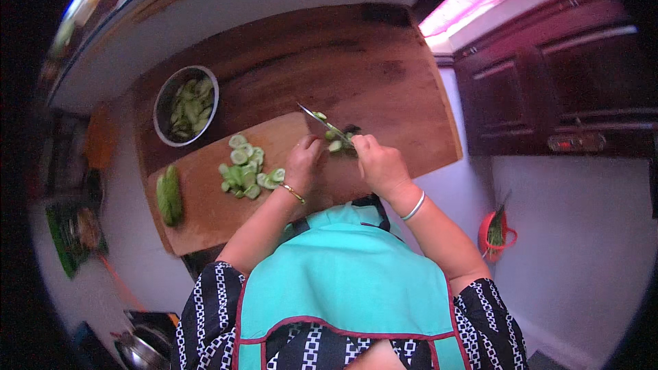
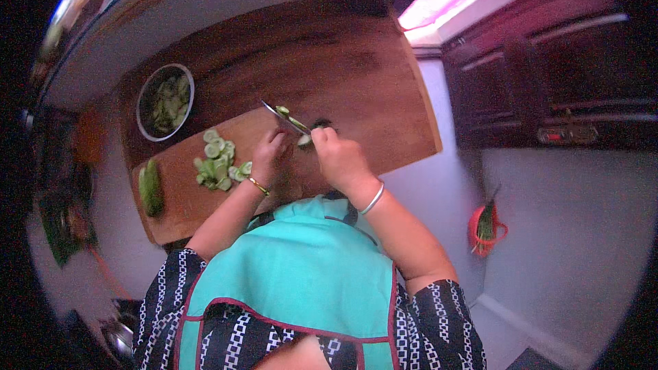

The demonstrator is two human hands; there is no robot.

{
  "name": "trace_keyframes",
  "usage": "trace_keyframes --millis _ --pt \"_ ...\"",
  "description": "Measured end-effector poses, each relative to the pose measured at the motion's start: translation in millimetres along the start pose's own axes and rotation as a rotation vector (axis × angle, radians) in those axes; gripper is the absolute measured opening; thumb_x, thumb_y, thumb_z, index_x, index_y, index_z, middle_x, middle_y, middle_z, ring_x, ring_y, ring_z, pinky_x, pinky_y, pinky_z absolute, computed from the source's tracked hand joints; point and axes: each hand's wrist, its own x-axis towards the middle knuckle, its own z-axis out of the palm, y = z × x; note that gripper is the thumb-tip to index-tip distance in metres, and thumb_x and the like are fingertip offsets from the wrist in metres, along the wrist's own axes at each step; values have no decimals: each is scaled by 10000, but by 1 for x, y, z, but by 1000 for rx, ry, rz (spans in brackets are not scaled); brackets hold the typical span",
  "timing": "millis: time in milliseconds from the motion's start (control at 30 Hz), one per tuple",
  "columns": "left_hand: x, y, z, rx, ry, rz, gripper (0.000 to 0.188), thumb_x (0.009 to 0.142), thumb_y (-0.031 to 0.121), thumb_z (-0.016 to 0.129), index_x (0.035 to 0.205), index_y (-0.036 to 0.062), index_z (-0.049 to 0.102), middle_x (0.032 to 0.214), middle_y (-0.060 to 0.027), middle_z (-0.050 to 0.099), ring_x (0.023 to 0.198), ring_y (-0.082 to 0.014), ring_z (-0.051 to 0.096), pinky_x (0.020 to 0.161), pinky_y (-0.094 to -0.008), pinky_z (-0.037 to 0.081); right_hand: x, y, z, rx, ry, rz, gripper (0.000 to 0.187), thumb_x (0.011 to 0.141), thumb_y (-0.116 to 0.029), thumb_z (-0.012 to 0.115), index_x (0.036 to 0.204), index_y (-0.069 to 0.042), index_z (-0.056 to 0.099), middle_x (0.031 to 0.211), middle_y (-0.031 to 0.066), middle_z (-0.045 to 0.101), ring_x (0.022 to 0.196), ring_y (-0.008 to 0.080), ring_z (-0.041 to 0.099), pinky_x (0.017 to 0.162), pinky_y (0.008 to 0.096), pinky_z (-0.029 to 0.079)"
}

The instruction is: The person slices cucumbers into thin rounds on a wooden cutting board using a large knife. After slicing, they transfer the cucumber pieces into a metal bowl. Finally, they clean the cutting board and knife with a yellow cloth.

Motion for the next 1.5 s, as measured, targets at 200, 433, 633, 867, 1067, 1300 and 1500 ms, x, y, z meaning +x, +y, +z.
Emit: trace_keyframes --millis 200,433,633,867,1067,1300,1500 --pt "-42 -8 -109 229 195 -159 188 738 15 617 921 53 605 946 -140 605 881 -326 591 751 -401 498 41 -73 37 183 -149 -168 217 809 -58 529 1024 -62 495 872 165 578 666 370 593 553 446 492" --pt "-132 -78 -245 535 478 -296 208 759 46 645 960 59 592 1000 -134 594 952 -317 576 830 -403 474 47 -176 92 334 -365 -277 154 805 -76 512 948 -54 457 842 198 589 720 407 600 600 485 485" --pt "-127 -103 -268 637 222 -380 436 746 53 657 1161 84 527 1160 -133 524 1120 -340 482 940 -403 432 39 -192 111 318 -347 -166 136 806 -91 521 917 -51 453 822 205 593 740 404 598 614 490 475" --pt "-87 -121 -265 731 103 -273 588 672 -35 627 1232 95 501 1137 -163 535 1069 -356 498 926 -419 430 35 -172 121 314 -185 -3 199 799 -76 545 967 -42 444 864 212 595 769 413 586 640 494 467" --pt "-99 -85 -225 277 -164 43 531 640 -84 561 1149 68 544 1055 -123 598 996 -317 539 881 -418 444 25 -175 108 301 -118 22 144 820 -74 496 950 -28 453 859 212 597 753 393 604 634 491 485" --pt "-103 -73 -197 317 -90 180 296 700 11 561 986 57 625 1012 -113 601 961 -301 550 846 -400 464 21 -179 99 116 -192 -8 80 847 -83 443 916 -45 451 820 187 596 682 359 624 547 468 494" --pt "-106 -84 -189 277 -104 175 270 715 53 559 970 78 643 960 -105 579 937 -299 545 827 -389 468 23 -195 88 35 -89 -72 73 817 -72 481 885 -52 464 772 159 578 598 338 618 479 442 492"
